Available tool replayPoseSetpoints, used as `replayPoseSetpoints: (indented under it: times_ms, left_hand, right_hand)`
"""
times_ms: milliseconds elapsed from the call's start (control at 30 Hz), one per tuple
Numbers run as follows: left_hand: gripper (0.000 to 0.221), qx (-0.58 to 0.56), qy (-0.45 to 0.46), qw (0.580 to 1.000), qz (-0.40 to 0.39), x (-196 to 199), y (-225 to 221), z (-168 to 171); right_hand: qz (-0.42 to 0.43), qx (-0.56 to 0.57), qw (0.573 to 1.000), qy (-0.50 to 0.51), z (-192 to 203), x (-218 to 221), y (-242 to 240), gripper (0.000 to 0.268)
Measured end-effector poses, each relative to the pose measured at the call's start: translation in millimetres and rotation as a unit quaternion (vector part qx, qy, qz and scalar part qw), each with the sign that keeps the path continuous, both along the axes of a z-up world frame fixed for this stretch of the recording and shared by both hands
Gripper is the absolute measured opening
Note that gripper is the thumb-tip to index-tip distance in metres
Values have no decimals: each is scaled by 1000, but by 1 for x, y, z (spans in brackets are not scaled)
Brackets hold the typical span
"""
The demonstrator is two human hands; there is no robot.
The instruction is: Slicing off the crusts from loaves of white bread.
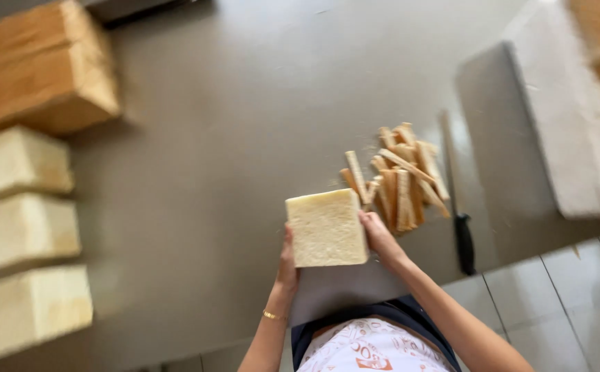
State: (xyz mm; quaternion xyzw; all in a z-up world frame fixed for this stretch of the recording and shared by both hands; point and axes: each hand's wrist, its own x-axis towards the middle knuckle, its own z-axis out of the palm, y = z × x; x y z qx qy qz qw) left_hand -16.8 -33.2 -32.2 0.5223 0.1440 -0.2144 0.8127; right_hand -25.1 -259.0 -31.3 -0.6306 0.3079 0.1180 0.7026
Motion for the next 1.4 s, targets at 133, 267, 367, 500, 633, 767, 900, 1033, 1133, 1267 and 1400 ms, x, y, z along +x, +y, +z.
replayPoseSetpoints:
  times_ms: [133,267,367,500,633,767,900,1033,1133,1267,1400]
  left_hand:
    - [69,-102,46,990,86,0,4,-46]
    - [79,-23,15,996,86,-12,-6,8]
    - [64,-81,17,984,156,-22,-4,14]
    - [64,-190,44,967,162,-31,24,25]
    - [77,-125,63,973,185,-20,90,77]
    - [90,-44,15,988,145,12,183,116]
    - [93,-65,-59,975,205,71,277,99]
    - [92,-79,-106,978,162,149,364,69]
    - [92,-32,-118,977,173,196,413,47]
    - [103,25,-49,964,259,249,453,25]
    - [108,44,-19,918,393,298,467,11]
  right_hand:
    - [69,53,996,28,-8,4,-12,64]
    - [71,160,981,84,35,10,1,66]
    - [89,140,979,121,62,17,16,68]
    - [144,139,967,156,94,23,42,67]
    - [205,110,958,165,87,57,106,72]
    - [244,115,952,147,78,101,198,82]
    - [255,125,954,99,57,169,306,86]
    - [234,150,959,63,29,237,394,87]
    - [227,169,958,36,9,282,443,89]
    - [227,194,954,-2,-23,336,489,91]
    - [230,217,948,-39,-57,380,514,94]
